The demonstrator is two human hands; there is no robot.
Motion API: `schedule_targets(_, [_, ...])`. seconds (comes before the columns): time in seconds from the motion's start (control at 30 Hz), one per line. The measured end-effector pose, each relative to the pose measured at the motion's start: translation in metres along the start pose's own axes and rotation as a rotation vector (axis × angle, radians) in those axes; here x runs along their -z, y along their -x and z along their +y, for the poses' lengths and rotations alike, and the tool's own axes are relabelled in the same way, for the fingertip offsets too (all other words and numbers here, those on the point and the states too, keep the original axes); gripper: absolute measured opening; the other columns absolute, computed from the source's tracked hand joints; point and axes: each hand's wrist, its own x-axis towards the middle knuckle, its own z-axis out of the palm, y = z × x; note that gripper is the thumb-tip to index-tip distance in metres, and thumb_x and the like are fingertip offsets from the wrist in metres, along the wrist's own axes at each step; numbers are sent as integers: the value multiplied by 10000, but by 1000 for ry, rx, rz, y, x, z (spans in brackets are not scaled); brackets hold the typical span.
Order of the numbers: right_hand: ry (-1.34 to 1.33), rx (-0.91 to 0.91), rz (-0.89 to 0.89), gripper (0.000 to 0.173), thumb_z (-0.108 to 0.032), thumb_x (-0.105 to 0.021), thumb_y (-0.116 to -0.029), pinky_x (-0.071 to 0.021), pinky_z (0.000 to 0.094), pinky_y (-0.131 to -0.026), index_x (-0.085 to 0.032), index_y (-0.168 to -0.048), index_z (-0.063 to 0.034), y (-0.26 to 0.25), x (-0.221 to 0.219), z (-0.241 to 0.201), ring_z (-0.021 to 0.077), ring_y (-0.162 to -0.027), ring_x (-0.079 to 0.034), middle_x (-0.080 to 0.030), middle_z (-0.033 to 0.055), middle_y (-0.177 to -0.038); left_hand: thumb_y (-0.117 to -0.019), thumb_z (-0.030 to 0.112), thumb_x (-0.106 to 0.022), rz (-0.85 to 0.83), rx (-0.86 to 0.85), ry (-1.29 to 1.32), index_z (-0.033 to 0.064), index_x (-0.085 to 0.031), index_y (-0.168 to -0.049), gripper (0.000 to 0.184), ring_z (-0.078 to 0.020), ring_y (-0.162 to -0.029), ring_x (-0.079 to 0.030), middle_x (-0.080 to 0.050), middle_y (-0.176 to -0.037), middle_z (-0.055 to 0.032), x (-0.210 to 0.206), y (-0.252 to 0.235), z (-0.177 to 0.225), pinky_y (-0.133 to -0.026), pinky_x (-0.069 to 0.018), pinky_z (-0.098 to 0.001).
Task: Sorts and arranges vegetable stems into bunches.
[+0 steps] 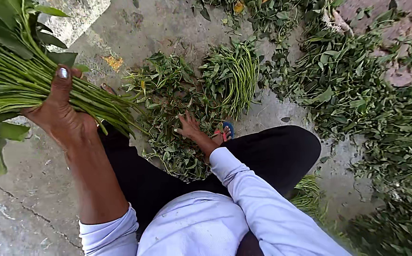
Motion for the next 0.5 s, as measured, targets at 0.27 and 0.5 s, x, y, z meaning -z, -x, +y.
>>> schedule_targets(0.27, [338,2,-716,725,-264,-760,-919,-334,856,-966,-444,-1534,-48,63,-39,-58,652,-1362,-360,-371,382,-1530,-973,-38,-607,26,247,83,-1,-501,-1177,233,-297,-947,-737,-719,-1002,-175,-29,9,8,-890,-625,-450])
schedule_targets(0.5, [-207,212,-611,421,-213,-752,-949,-469,620,-1004,-678,-1335,-61,36,63,-26,403,-1191,-626,-665,233,-1293,-948,-86,-553,-365,227,21,4,-523,-1188,258,-244,-950,-714,-697,-1128,-148,-61,-19,29,-884,-615,-386])
